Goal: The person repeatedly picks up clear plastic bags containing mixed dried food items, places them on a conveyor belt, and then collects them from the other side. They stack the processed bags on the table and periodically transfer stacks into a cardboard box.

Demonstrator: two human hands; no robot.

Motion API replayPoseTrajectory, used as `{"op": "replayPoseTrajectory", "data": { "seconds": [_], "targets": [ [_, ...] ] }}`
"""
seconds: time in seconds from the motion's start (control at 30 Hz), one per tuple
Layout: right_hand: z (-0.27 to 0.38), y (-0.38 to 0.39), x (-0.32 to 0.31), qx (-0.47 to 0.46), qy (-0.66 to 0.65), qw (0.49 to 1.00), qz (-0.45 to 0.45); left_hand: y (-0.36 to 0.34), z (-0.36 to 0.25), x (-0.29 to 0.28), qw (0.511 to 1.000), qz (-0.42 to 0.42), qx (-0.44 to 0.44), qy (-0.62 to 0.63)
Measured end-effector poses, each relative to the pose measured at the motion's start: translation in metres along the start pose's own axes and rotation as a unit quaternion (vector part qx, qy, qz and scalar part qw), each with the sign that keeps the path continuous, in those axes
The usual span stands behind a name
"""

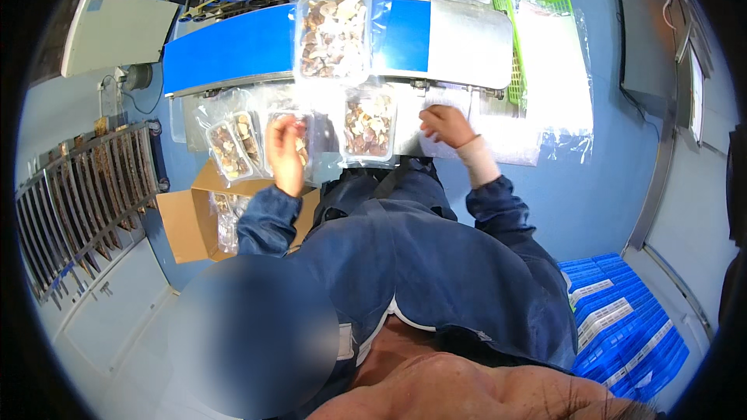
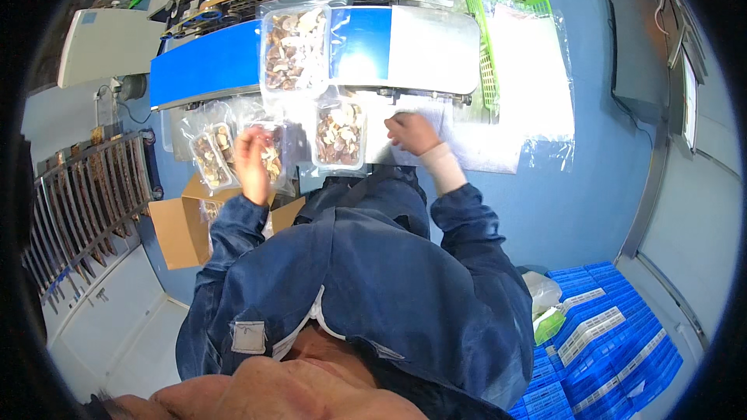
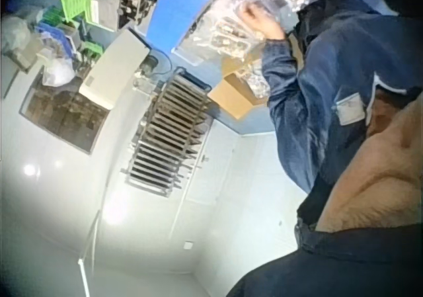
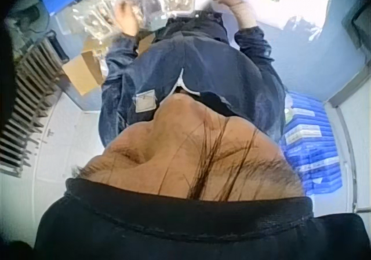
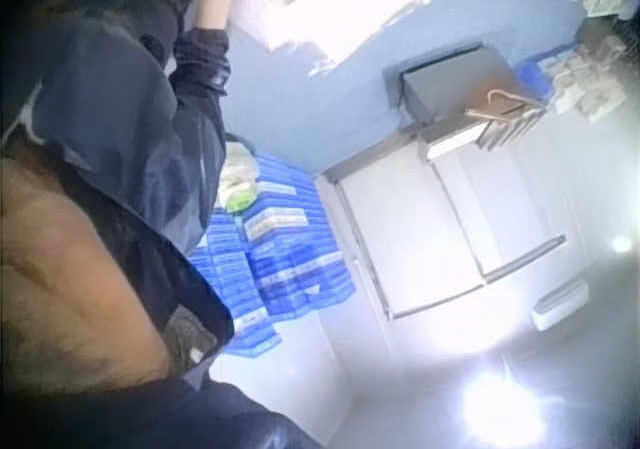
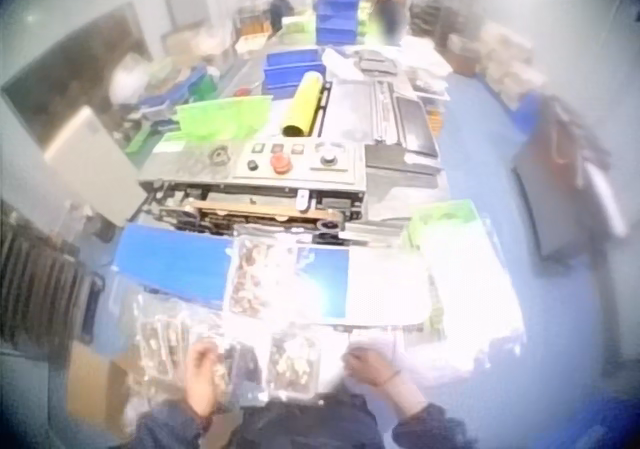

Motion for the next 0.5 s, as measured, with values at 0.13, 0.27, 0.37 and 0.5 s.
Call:
{"op": "replayPoseTrajectory", "data": {
  "seconds": [0.13,0.27,0.37,0.5],
  "targets": [
    [-0.072,-0.042,0.039,-0.083,0.093,0.978,-0.168,0.002,0.123,0.018,0.982,0.072,-0.049,-0.168],
    [-0.066,-0.052,0.060,-0.079,0.007,0.982,-0.174,0.012,0.149,0.051,0.945,0.116,-0.068,-0.297],
    [-0.043,-0.025,0.055,-0.091,0.012,0.994,-0.060,0.021,0.162,0.046,0.957,0.113,-0.196,-0.180],
    [-0.023,0.047,0.018,-0.091,-0.008,0.995,-0.045,0.033,0.084,0.081,0.983,0.102,-0.141,0.051]
  ]
}}
Point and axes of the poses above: each hand's wrist, its own y-axis away from the middle knuckle, its own x-axis out of the palm, z = x × y, the point moved 9 cm from there along -y, towards the middle knuckle, and after that the axes turned 10 degrees about -x, right-handed, at the moved point
